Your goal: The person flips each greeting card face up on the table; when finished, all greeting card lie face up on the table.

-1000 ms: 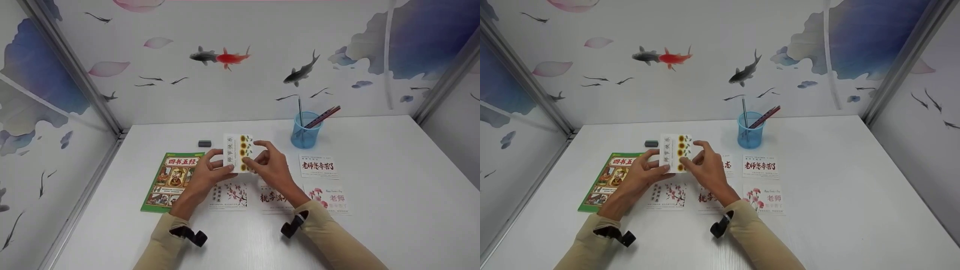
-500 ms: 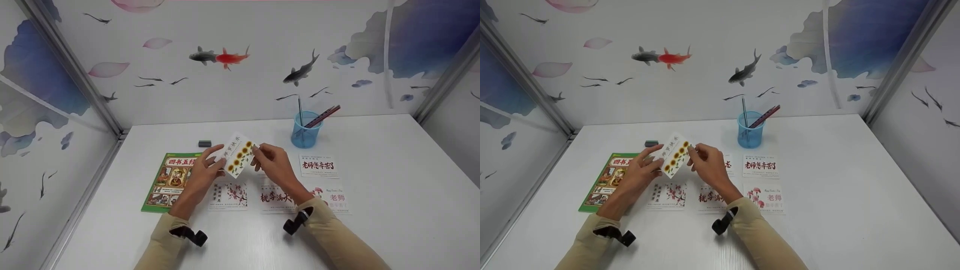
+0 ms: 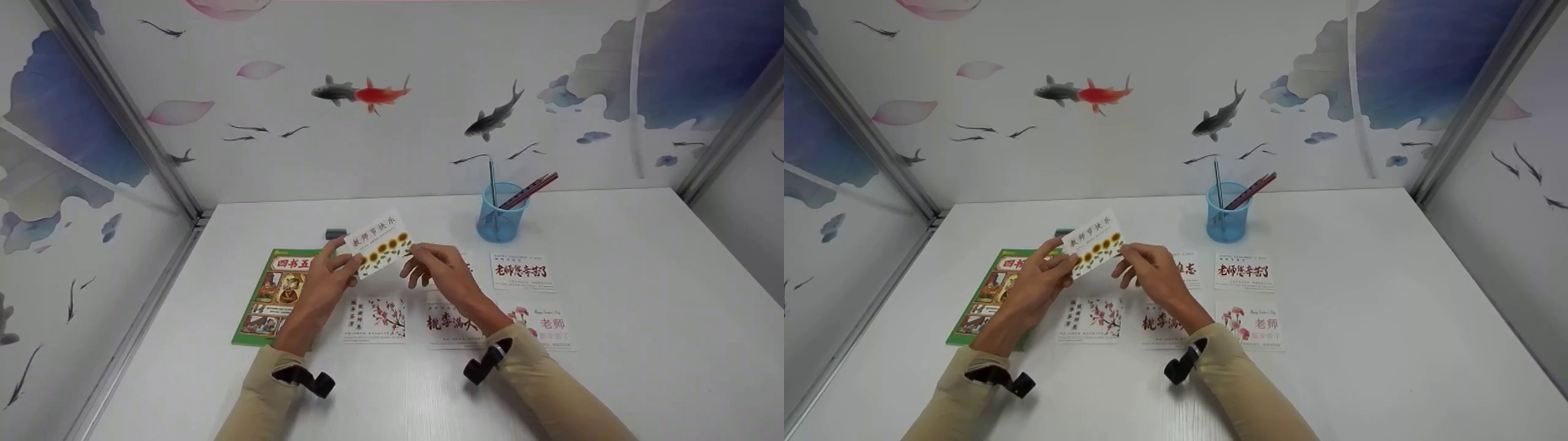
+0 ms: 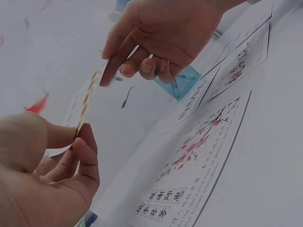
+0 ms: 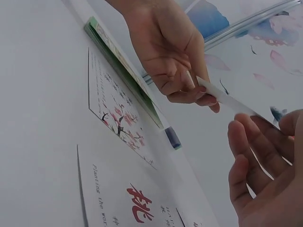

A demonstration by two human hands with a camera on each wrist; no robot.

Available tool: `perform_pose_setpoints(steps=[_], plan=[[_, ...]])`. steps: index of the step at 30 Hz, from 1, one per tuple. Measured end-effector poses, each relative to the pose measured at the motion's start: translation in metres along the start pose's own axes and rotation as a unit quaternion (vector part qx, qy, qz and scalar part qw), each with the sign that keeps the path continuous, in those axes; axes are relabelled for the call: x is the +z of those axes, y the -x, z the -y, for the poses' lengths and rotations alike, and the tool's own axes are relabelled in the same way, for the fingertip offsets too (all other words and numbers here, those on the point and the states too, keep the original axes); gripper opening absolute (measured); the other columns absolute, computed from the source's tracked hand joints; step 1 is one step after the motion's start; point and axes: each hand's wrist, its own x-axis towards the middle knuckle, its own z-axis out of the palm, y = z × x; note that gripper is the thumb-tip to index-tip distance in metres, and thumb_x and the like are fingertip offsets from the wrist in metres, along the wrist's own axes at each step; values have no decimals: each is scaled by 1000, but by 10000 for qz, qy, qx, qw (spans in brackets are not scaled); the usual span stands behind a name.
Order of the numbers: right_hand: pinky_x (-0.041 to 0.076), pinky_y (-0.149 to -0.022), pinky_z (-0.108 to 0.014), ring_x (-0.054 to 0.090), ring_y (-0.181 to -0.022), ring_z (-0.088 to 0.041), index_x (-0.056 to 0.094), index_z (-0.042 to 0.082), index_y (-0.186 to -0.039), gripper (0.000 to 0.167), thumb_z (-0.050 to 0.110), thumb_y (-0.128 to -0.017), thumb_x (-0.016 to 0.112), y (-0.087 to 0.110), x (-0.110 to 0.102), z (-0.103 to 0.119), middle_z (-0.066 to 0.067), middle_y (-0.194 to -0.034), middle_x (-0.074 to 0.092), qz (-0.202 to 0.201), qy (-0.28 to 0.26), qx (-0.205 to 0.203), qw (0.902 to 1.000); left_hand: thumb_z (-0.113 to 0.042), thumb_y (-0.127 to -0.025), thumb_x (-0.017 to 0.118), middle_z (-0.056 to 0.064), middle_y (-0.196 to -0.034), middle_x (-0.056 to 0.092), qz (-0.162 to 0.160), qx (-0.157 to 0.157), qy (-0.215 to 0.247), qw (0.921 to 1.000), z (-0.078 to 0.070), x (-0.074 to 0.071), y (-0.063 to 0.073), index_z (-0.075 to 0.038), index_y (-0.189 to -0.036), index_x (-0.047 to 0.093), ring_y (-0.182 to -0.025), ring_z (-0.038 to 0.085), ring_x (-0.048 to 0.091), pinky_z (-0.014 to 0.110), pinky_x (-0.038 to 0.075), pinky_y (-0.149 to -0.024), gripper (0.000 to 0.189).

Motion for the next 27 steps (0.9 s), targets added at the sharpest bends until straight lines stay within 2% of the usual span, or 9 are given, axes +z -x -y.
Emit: perform_pose_setpoints(steps=[5,9,11,13,15,17,19,22,27], plan=[[56,-75,-33,76,-82,-25,79,5,-117,41,32,-116,48,0,2,0,-17,-105,81,768,224,57,9968,-18,-112,61,-4,-83,64,-206,371,-253,9988,3,-6,-1,-18,-159,51,-70,11,48,26,44,-69,48],[59,-79,-32,78,-87,-28,71,6,-137,34,25,-111,61,0,3,-2,-19,-114,80,402,817,123,9958,-15,-111,62,-1,-82,70,-447,731,-762,9934,6,-8,-3,-12,-138,69,-67,9,50,21,43,-63,28],[63,-82,-33,79,-87,-27,63,8,-147,42,19,-107,69,1,3,-4,-19,-115,79,82,976,123,9951,-15,-111,63,4,-83,72,-503,806,-1005,9904,6,-9,-4,-12,-128,75,-66,9,53,20,44,-62,21],[65,-86,-36,80,-88,-28,60,13,-151,51,14,-102,74,0,3,-4,-19,-116,80,-126,1047,122,9943,-17,-111,63,8,-93,78,-479,800,-1167,9888,6,-10,-4,-13,-126,77,-71,14,58,22,46,-64,21],[66,-85,-40,80,-89,-29,64,15,-146,46,11,-101,75,0,4,-4,-16,-117,80,-186,1142,102,9932,-17,-111,64,10,-110,80,-308,763,-1298,9881,5,-11,-4,-13,-131,76,-85,17,67,26,55,-74,24],[66,-83,-42,80,-92,-30,71,15,-136,35,11,-101,75,0,4,-4,-11,-117,82,-192,1341,125,9907,-15,-109,66,11,-130,76,-69,655,-1423,9876,4,-13,-3,-12,-138,72,-107,21,71,33,60,-90,30],[65,-83,-42,79,-97,-28,76,16,-127,26,10,-102,73,0,6,-4,-6,-120,82,-155,1662,140,9859,-9,-106,68,11,-146,69,180,566,-1635,9848,4,-15,-2,-10,-144,68,-127,28,68,43,59,-106,39],[64,-89,-39,77,-102,-24,79,13,-122,23,5,-102,71,3,8,-5,-5,-121,82,-62,2261,96,9740,-2,-98,72,13,-152,65,394,529,-2167,9740,5,-15,-1,-9,-148,65,-135,33,65,49,55,-114,51],[59,-88,-41,71,-99,-24,79,5,-125,28,2,-100,69,6,13,-8,-11,-124,80,328,3079,-105,9508,4,-94,76,16,-139,71,257,911,-3146,9445,8,-12,0,-3,-141,69,-120,33,72,46,62,-103,49]])
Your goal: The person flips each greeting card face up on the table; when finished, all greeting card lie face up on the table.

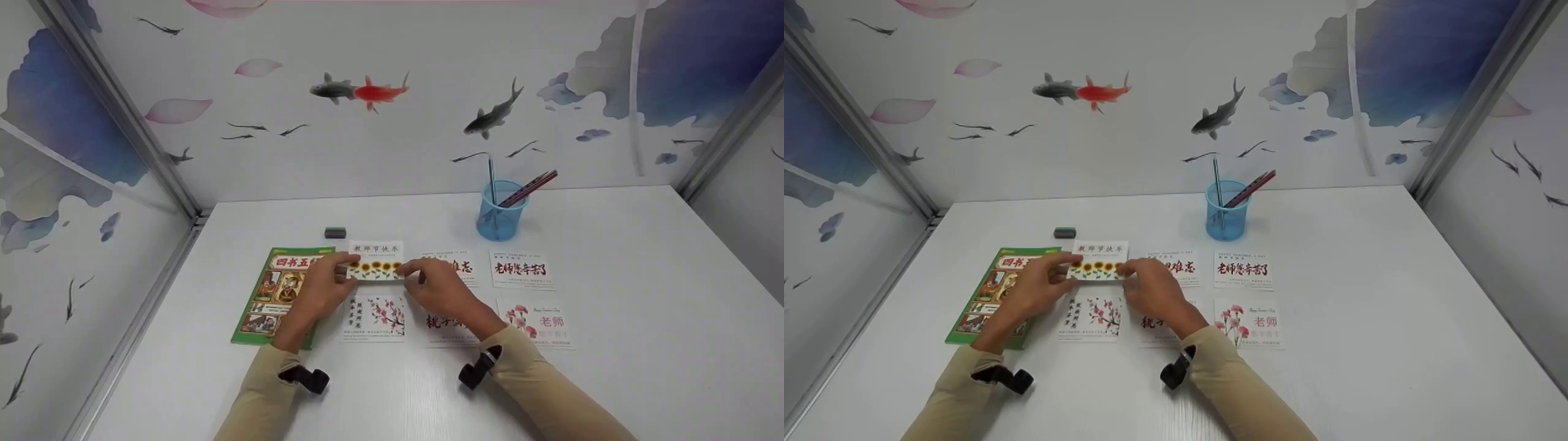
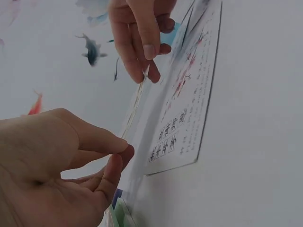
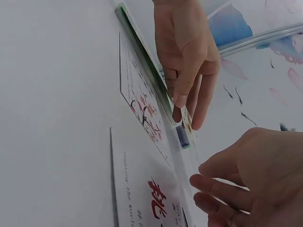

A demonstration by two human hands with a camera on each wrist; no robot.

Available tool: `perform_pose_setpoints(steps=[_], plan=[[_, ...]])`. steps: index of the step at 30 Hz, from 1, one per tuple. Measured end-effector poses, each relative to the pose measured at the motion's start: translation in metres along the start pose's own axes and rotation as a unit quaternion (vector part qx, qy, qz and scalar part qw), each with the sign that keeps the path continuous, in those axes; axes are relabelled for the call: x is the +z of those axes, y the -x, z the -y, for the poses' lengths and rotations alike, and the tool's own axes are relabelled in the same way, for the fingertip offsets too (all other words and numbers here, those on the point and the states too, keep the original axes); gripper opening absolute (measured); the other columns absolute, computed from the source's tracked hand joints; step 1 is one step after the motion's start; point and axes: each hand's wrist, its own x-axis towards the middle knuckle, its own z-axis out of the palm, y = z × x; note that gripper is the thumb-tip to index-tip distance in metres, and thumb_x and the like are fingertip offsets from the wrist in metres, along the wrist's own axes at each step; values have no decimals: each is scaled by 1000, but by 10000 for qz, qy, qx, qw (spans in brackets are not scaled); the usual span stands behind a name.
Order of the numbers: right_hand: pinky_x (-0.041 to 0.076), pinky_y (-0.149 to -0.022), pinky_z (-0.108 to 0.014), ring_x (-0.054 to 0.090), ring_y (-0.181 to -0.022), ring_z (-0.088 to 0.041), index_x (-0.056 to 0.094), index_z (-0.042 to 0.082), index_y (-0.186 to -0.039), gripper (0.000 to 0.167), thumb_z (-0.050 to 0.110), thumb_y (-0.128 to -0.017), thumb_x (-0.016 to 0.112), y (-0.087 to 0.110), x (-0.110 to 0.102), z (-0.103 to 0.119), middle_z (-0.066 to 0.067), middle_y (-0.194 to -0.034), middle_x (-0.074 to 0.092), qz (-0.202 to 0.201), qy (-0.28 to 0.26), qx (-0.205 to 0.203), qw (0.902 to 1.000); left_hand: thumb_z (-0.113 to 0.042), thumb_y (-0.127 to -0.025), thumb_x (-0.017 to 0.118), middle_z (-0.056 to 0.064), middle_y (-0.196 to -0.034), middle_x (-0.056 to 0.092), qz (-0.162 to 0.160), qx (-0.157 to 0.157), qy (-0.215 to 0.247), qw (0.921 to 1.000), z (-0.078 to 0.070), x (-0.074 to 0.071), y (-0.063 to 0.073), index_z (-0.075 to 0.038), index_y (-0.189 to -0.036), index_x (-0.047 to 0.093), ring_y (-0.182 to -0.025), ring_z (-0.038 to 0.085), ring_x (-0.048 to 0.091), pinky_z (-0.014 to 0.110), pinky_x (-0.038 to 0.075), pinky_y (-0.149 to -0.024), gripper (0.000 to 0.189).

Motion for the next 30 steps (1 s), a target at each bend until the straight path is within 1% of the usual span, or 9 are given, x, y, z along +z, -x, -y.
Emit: perform_pose_setpoints(steps=[4,8,13,17,19,24,26,28,30], plan=[[56,-94,-52,68,-109,-36,76,-2,-130,31,8,-101,67,1,3,2,-20,-126,77,260,517,-488,9971,6,-93,74,19,-134,71,-228,339,-833,9957,-2,4,1,1,-137,71,-114,33,71,44,64,-96,45],[52,-103,-61,65,-119,-43,74,-1,-134,35,14,-103,67,2,5,4,-22,-129,74,408,915,-600,9932,5,-96,72,21,-133,66,-163,375,-1333,9902,-4,8,3,3,-136,71,-116,34,68,46,62,-97,40],[47,-105,-64,61,-123,-42,76,3,-133,33,17,-104,66,5,5,6,-21,-133,72,534,1036,-499,9919,-1,-105,65,23,-136,59,-36,346,-1460,9887,-6,11,6,7,-129,74,-130,36,59,51,54,-111,27],[43,-108,-66,59,-128,-42,78,6,-132,32,18,-105,66,6,5,6,-19,-136,70,618,965,-384,9927,-3,-107,62,22,-135,60,-72,503,-1573,9862,-5,13,7,7,-119,78,-132,35,57,51,50,-116,22],[42,-110,-66,58,-129,-42,78,7,-132,32,19,-105,66,6,5,6,-18,-137,69,634,956,-340,9928,-3,-107,62,20,-134,62,-21,470,-1574,9864,-6,13,8,6,-120,77,-137,36,56,50,48,-120,22],[43,-109,-67,59,-130,-43,78,7,-131,31,19,-105,67,6,5,5,-18,-139,69,623,977,-334,9927,-7,-108,62,14,-130,63,167,258,-1539,9876,-7,12,10,4,-125,75,-134,32,57,46,52,-117,24],[43,-111,-67,58,-132,-43,76,7,-135,34,19,-105,67,6,5,4,-18,-141,68,654,996,-340,9923,-8,-108,63,12,-127,63,199,167,-1526,9879,-6,13,10,3,-126,74,-127,28,58,44,54,-112,24],[42,-112,-68,58,-135,-44,70,8,-142,40,21,-105,68,7,5,3,-18,-144,67,698,994,-389,9918,-7,-107,62,12,-125,64,102,122,-1531,9881,-6,14,9,3,-126,74,-125,28,60,43,55,-111,24],[42,-114,-68,56,-138,-44,64,7,-149,46,22,-105,68,10,2,1,-19,-147,65,729,915,-493,9919,-4,-107,61,14,-123,68,-174,220,-1553,9875,-6,15,7,4,-125,75,-121,30,64,45,57,-109,24]])
